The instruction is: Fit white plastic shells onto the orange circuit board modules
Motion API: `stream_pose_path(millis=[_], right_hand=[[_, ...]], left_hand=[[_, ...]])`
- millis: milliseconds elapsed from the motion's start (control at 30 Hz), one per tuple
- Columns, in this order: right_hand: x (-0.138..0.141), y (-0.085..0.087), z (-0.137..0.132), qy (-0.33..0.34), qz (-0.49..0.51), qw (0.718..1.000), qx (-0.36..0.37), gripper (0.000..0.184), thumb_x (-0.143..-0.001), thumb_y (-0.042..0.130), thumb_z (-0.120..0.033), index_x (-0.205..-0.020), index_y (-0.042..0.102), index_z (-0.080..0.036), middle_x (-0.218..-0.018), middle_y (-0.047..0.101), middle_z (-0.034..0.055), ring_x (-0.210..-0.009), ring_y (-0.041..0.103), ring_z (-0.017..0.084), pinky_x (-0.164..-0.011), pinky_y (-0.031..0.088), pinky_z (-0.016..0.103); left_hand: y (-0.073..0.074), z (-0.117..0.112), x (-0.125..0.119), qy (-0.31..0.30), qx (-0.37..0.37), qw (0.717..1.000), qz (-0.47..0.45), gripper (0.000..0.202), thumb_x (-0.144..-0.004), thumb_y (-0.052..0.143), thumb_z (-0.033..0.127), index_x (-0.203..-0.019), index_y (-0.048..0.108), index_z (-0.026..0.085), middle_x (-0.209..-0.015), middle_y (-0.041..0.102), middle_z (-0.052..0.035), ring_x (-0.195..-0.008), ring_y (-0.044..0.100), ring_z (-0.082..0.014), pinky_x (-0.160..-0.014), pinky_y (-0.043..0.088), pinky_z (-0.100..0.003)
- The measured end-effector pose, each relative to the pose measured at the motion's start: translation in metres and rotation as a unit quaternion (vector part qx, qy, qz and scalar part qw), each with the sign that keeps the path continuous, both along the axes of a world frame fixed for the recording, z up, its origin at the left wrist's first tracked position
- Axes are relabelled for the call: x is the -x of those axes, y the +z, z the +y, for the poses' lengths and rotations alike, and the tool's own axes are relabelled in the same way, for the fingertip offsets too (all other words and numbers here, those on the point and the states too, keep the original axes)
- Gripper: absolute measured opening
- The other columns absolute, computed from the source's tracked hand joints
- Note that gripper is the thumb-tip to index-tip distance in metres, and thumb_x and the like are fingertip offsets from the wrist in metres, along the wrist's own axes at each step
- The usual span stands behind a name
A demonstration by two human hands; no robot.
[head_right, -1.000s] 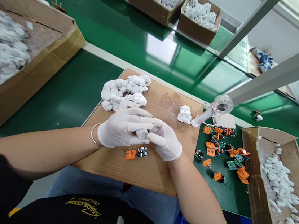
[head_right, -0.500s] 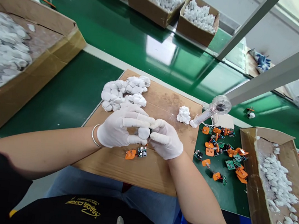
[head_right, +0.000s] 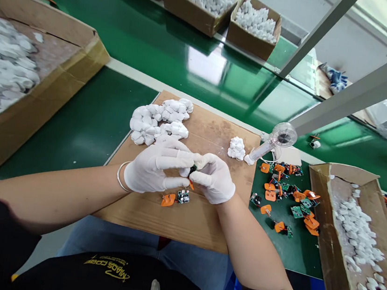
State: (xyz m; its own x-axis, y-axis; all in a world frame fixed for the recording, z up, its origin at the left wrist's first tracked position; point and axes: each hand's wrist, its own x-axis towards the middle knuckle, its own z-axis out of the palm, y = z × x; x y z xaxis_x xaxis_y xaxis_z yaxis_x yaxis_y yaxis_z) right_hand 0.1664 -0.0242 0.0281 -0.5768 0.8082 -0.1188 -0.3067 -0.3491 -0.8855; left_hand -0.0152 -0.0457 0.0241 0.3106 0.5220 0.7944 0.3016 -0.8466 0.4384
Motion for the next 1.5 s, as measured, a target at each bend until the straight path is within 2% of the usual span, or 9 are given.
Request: stream_pose_path(millis=[100,200,367,600,900,1133,1267,1367,1500], right_hand=[[-0.001,-0.003,0.000,-0.018,-0.012,1.000,0.017,0.049,-0.048,0.097,-0.032,-0.067,0.053,-0.020,-0.065,0.063,-0.0027,-0.058,0.058,0.013,-0.051,0.047,0.025],[-0.001,-0.004,0.000,-0.026,-0.011,0.999,0.015,0.048,-0.048,0.097,-0.030,-0.067,0.054,-0.020,-0.067,0.063,-0.0028,-0.057,0.057,0.012,-0.051,0.047,0.025],[0.000,-0.002,0.000,-0.004,0.001,0.999,-0.039,0.046,-0.055,0.095,-0.033,-0.068,0.053,-0.021,-0.067,0.064,-0.0008,-0.062,0.058,0.016,-0.055,0.047,0.030],[0.001,-0.004,0.003,-0.016,0.012,0.996,-0.083,0.043,-0.058,0.094,-0.027,-0.066,0.053,-0.020,-0.065,0.064,-0.0016,-0.061,0.059,0.016,-0.057,0.048,0.033],[-0.002,-0.006,0.004,0.002,0.020,1.000,-0.015,0.041,-0.062,0.092,-0.035,-0.068,0.055,-0.021,-0.067,0.062,-0.0013,-0.065,0.058,0.016,-0.058,0.048,0.030],[0.000,0.000,0.003,0.030,-0.006,0.998,0.048,0.035,-0.068,0.089,-0.040,-0.084,0.064,-0.020,-0.072,0.060,-0.0021,-0.065,0.054,0.013,-0.062,0.045,0.028],[0.000,0.001,0.004,0.069,-0.030,0.994,0.081,0.035,-0.071,0.087,-0.040,-0.086,0.064,-0.018,-0.076,0.059,-0.0003,-0.072,0.057,0.015,-0.067,0.045,0.028],[-0.002,0.001,0.005,0.082,-0.038,0.992,0.087,0.036,-0.073,0.084,-0.043,-0.085,0.064,-0.017,-0.079,0.061,0.0017,-0.074,0.057,0.016,-0.069,0.045,0.030],[-0.002,0.002,0.004,0.094,-0.055,0.993,0.034,0.037,-0.077,0.079,-0.048,-0.079,0.061,-0.016,-0.073,0.059,0.0015,-0.069,0.053,0.015,-0.068,0.043,0.031]], left_hand=[[-0.001,0.005,-0.002,-0.001,-0.073,0.997,-0.017,0.030,-0.084,0.070,0.015,-0.111,0.058,0.023,-0.094,0.076,-0.0020,-0.085,0.067,-0.0151,-0.076,0.057,-0.032],[-0.001,0.005,-0.002,0.012,-0.063,0.998,-0.024,0.028,-0.082,0.069,0.013,-0.106,0.060,0.025,-0.098,0.076,-0.0007,-0.085,0.067,-0.0153,-0.075,0.056,-0.032],[-0.001,-0.003,0.001,-0.024,0.107,0.993,-0.043,0.031,-0.083,0.073,0.028,-0.112,0.065,0.022,-0.082,0.073,-0.0003,-0.086,0.069,-0.0172,-0.087,0.056,-0.036],[-0.008,-0.005,-0.002,-0.043,0.245,0.961,-0.125,0.035,-0.082,0.075,0.025,-0.114,0.063,0.016,-0.105,0.074,-0.0084,-0.093,0.073,-0.0164,-0.082,0.063,-0.028],[-0.009,-0.004,-0.001,0.024,0.115,0.991,-0.058,0.039,-0.080,0.076,0.022,-0.116,0.061,0.019,-0.085,0.075,-0.0003,-0.091,0.071,-0.0167,-0.093,0.054,-0.037],[-0.002,-0.004,-0.004,0.079,0.109,0.991,-0.021,0.028,-0.082,0.076,0.019,-0.108,0.066,0.021,-0.081,0.074,0.0027,-0.083,0.068,-0.0150,-0.087,0.052,-0.033],[-0.002,0.001,0.000,0.115,0.098,0.988,0.044,0.037,-0.075,0.083,0.031,-0.108,0.069,0.021,-0.096,0.075,-0.0020,-0.091,0.067,-0.0201,-0.090,0.050,-0.038],[-0.004,0.007,0.005,0.079,0.115,0.988,0.071,0.044,-0.073,0.085,0.039,-0.112,0.071,0.024,-0.117,0.071,-0.0047,-0.102,0.065,-0.0229,-0.095,0.049,-0.041],[-0.008,0.011,0.008,0.054,0.141,0.986,0.066,0.035,-0.074,0.084,0.039,-0.104,0.073,0.026,-0.121,0.070,-0.0032,-0.103,0.065,-0.0213,-0.096,0.048,-0.040]])
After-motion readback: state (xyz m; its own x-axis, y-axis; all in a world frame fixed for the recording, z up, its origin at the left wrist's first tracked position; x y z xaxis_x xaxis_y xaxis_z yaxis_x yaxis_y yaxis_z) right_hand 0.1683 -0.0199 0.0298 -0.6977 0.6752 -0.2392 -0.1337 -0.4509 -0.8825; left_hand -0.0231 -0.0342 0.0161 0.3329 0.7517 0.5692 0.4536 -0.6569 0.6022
